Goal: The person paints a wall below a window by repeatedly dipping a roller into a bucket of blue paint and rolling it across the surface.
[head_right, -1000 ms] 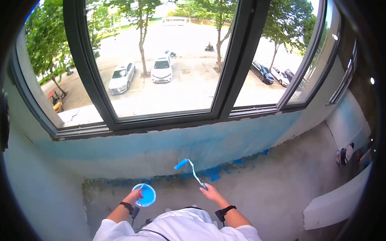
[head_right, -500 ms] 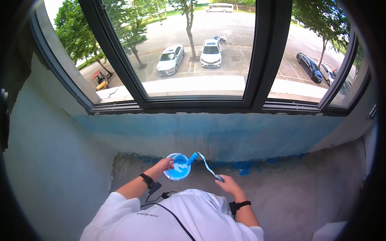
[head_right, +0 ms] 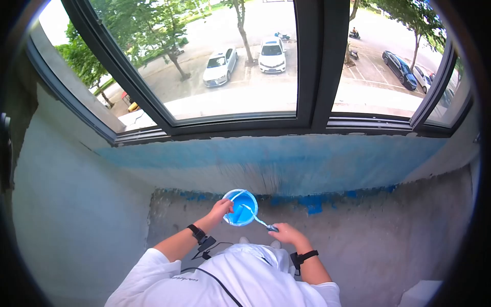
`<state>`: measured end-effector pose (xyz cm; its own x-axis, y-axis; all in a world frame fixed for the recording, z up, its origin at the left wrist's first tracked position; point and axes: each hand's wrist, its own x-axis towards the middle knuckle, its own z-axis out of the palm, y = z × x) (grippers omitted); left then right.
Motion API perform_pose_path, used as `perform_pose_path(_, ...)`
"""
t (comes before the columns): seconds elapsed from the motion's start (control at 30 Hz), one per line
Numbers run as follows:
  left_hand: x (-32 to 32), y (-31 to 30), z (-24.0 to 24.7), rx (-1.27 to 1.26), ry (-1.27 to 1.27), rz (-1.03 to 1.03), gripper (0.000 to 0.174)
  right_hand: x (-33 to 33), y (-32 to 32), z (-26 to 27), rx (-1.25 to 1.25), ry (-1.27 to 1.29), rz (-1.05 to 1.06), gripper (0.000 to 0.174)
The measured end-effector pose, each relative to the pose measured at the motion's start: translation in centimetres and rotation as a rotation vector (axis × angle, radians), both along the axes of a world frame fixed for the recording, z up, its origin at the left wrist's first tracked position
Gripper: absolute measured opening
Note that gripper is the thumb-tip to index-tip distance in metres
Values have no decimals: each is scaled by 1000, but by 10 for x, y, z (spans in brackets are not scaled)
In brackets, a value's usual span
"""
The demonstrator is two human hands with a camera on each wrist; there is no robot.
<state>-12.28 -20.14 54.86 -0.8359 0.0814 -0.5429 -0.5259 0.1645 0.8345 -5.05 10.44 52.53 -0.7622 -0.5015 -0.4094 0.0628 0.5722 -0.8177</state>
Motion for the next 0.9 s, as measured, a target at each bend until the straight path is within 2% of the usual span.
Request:
perform_pose_path(0.07,1,9,-2,-17,15,-44,20,1,0,-4,46,79,1,29)
perform_pose_path(0.17,6,18,5,-5,44,-20,22,0,1,0,111,50,16,29)
perform_pose_path(0.23,6,22,9,-14,55,-81,21,-3,1,3,160,37,32,29)
perform_pose_path(0.3,8,26,8,1,43,-108,21,-5,1,-1,190,134,62,31)
perform_pose_path(0.53,22,43,21,8,32,-189,19,-6,-20,27,331,15,70,33)
perform_pose_path(0.6,25,47,23,18,20,-197,18,-5,-27,11,356,119,36,31)
perform_pose_path(0.7,32,53,30,42,21,-198,17,-1,-31,6,368,124,27,28)
perform_pose_path(0.8,36,57,31,39,15,-205,17,5,-33,-22,400,182,11,24)
perform_pose_path(0.83,38,58,32,35,14,-204,17,10,-30,-21,395,182,12,24)
perform_pose_path(0.9,42,59,35,19,43,-235,17,21,-18,-7,364,360,-58,14)
